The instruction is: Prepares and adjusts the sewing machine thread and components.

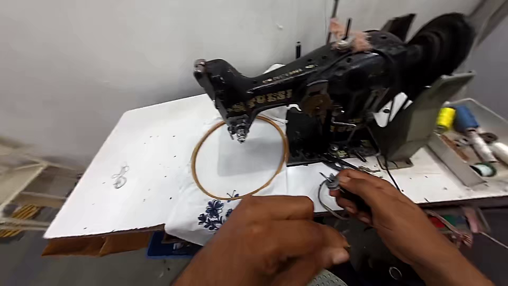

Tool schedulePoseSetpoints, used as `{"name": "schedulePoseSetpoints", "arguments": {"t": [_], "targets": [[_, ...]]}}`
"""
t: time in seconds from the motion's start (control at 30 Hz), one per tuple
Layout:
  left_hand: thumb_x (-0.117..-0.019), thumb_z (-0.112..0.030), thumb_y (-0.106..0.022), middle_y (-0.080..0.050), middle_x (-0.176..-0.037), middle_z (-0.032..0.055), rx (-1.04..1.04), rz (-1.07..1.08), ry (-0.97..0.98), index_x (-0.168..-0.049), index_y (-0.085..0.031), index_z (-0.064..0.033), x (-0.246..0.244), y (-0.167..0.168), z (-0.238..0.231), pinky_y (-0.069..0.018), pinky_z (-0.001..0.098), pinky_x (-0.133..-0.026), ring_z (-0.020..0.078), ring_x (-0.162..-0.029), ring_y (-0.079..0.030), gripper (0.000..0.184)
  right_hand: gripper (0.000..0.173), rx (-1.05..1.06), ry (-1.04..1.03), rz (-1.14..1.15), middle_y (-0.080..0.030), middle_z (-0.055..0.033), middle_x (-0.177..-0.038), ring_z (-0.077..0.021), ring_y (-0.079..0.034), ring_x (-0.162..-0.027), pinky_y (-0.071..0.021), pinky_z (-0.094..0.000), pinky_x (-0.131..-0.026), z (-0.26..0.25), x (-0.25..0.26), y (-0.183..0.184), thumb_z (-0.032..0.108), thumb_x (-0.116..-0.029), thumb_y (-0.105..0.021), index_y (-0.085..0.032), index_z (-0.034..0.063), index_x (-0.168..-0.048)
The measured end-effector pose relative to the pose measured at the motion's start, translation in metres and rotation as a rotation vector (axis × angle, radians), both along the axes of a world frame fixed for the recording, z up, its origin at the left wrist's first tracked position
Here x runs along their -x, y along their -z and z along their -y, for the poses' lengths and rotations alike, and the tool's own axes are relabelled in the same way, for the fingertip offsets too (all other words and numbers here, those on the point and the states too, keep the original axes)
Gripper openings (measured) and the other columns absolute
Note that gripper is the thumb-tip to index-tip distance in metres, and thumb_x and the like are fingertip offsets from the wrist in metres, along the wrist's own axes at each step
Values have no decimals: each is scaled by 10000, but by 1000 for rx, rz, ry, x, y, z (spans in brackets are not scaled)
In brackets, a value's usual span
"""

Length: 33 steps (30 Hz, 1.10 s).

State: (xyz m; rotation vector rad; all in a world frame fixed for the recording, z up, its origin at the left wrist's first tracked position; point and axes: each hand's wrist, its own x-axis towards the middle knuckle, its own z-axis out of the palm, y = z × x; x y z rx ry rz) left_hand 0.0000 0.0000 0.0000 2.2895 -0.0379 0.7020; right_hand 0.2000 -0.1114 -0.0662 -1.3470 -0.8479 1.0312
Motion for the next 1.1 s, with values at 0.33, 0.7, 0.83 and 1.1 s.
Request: {"name": "schedulePoseSetpoints", "arguments": {"t": [0.33,0.7,0.83,1.1], "targets": [[-992,-239,-630,-506,-696,-108,-286,-195,-120,-956,-802,-136,-31,-1,-25,-352,158,-487,-26,-576,-441,204,442,27,-79,-23,-473,22,-602,-25,-363,-475,-246,-146,-436,-9,5,-6,294,-1092,-346,-644,169,-791],[-979,-208,-676,-478,-670,-99,-131,-155,-305,-992,-797,-91,-28,10,-53,-264,140,-428,-22,-513,-356,168,465,42,-106,-134,-515,8,-630,-16,-361,-478,-247,-138,-436,-11,5,-3,272,-1103,-298,-655,127,-841],[-979,-208,-676,-465,-666,-107,-115,-133,-312,-977,-792,-85,-25,13,-57,-250,131,-433,-36,-517,-345,169,334,33,-142,-138,-513,16,-634,-6,-367,-483,-249,-132,-440,-9,3,0,286,-1065,-435,-667,142,-872],[-1004,-231,-620,-567,-740,-104,-59,-218,-190,-945,-748,-111,-11,14,-51,-406,133,-495,-21,-597,-494,186,205,-27,-155,49,-536,-11,-654,-57,-421,-515,-296,-162,-467,-6,0,6,246,-1053,-543,-680,135,-948]]}}
